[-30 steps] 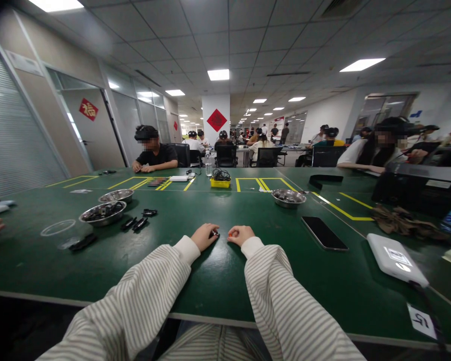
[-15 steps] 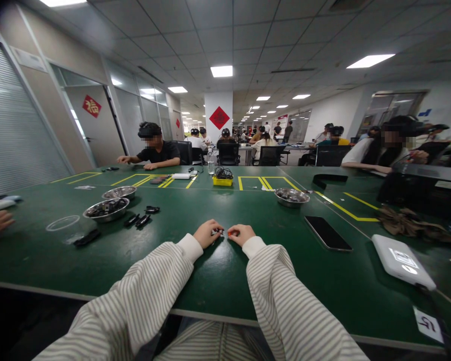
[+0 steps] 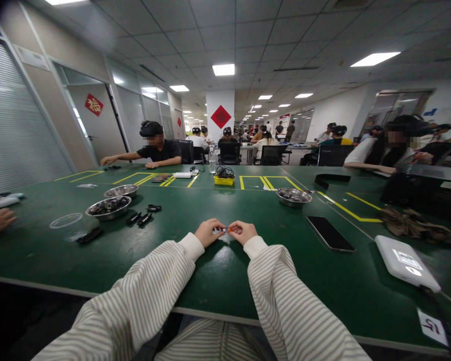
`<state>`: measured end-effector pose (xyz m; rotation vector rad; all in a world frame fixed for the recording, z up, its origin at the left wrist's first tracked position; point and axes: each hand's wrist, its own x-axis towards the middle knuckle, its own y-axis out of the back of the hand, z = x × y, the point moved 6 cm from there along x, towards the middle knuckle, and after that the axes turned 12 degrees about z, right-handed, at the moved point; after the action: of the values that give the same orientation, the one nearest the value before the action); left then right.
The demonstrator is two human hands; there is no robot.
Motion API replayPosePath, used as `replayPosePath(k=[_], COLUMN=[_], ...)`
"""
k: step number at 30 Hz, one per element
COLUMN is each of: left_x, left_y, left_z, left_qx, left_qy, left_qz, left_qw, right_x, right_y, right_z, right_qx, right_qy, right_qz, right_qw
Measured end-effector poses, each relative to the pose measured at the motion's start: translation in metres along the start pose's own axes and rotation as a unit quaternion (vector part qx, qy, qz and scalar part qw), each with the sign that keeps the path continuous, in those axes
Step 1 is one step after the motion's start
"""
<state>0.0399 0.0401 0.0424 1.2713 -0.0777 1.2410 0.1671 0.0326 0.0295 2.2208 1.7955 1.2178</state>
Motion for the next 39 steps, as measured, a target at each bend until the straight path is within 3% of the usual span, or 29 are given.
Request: replayPosePath(k=[8,26,39], left_x=[0.001,0.000,-0.001], left_y=[-0.002,0.005,0.006], left_z=[0.000,0.006,0.008], left_qx=[-0.006,-0.020,-0.017], left_qy=[-0.013,-0.024,-0.024], left_qz=[0.002,0.016,0.025], left_qw=[1.000,0.999,0.999], right_x=[0.000,0.000,-0.001], right_y=[0.003,0.007,0.015], right_z=[-0.005,-0.008,-0.018], right_qx=[-0.017,0.050,0.027], right_qy=[0.061,0.020,0.083], right_qz=[0.021,0.035,0.063], right_qw=[0.998,0.998,0.994])
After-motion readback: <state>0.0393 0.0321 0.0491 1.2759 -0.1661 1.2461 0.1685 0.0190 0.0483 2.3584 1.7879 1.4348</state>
